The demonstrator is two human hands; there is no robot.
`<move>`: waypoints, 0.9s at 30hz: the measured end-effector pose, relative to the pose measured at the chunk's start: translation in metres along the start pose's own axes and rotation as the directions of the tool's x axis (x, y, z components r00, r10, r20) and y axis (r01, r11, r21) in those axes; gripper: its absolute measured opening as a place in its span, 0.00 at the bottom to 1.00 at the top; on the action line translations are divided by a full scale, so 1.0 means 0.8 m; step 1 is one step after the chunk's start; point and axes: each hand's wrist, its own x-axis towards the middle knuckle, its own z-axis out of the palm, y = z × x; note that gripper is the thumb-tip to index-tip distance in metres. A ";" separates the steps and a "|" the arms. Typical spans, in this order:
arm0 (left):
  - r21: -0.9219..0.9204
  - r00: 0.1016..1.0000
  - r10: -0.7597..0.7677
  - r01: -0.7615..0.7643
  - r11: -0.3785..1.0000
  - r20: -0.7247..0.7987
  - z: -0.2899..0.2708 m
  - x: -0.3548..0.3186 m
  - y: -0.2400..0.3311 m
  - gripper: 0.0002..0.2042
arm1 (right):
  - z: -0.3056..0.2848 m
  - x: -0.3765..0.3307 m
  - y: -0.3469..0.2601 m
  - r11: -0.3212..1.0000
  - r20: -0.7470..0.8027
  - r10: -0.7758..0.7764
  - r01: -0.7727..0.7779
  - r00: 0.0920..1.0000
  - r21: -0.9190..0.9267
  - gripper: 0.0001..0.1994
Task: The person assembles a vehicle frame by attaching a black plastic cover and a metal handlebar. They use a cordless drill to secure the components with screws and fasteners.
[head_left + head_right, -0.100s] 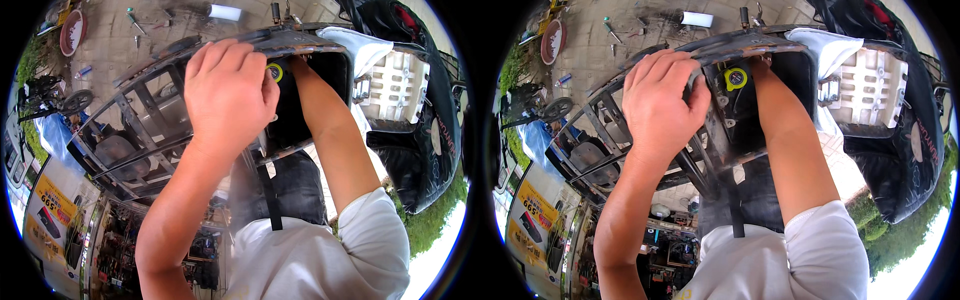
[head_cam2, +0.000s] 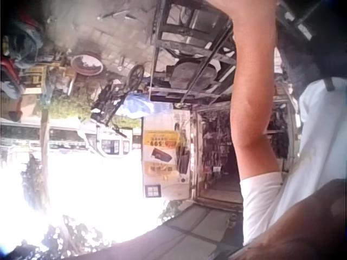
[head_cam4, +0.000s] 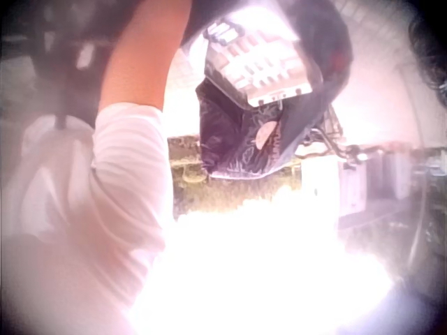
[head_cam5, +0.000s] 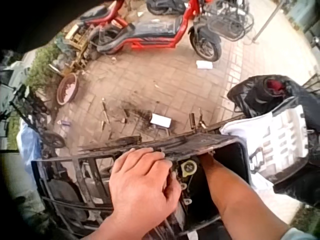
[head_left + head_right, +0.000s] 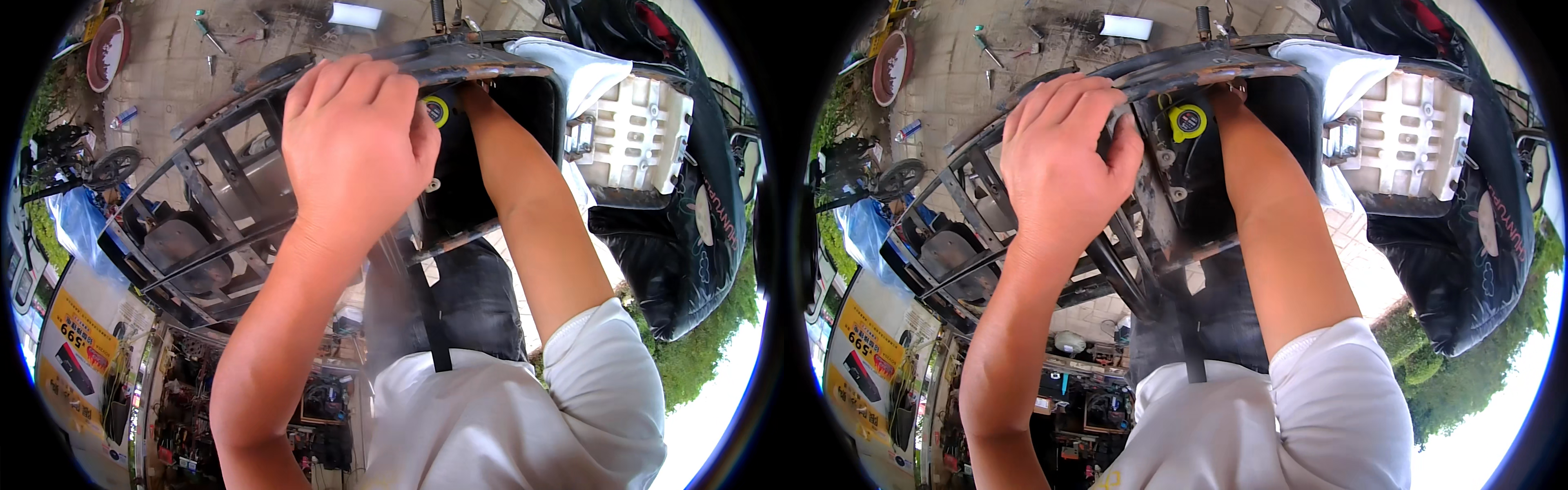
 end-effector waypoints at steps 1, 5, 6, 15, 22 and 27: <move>-0.002 1.000 0.000 0.000 1.000 0.006 0.000 0.000 0.001 0.08 | -0.005 -0.002 0.002 0.998 0.022 0.037 -0.037 0.999 0.045 0.09; -0.018 1.000 0.002 -0.002 1.000 -0.014 0.004 0.000 0.000 0.07 | -0.047 -0.032 0.009 0.930 0.238 0.266 -0.313 0.934 0.193 0.09; -0.013 1.000 -0.002 0.001 1.000 -0.018 0.004 -0.001 0.000 0.07 | -0.062 -0.051 0.011 0.900 0.314 0.333 -0.398 0.889 0.175 0.09; 0.009 0.997 0.007 -0.006 1.000 -0.080 0.006 0.001 0.004 0.04 | -0.033 -0.151 0.132 0.750 0.320 0.647 -0.653 0.692 -0.105 0.10; 0.051 1.000 0.012 -0.012 0.999 -0.009 0.005 0.002 0.005 0.05 | 0.056 -0.149 0.193 0.737 0.071 0.670 -0.652 0.739 -0.178 0.10; 0.087 0.998 0.020 -0.025 0.996 0.054 0.000 0.007 0.008 0.06 | 0.073 -0.161 0.198 0.707 0.023 0.707 -0.706 0.707 -0.049 0.11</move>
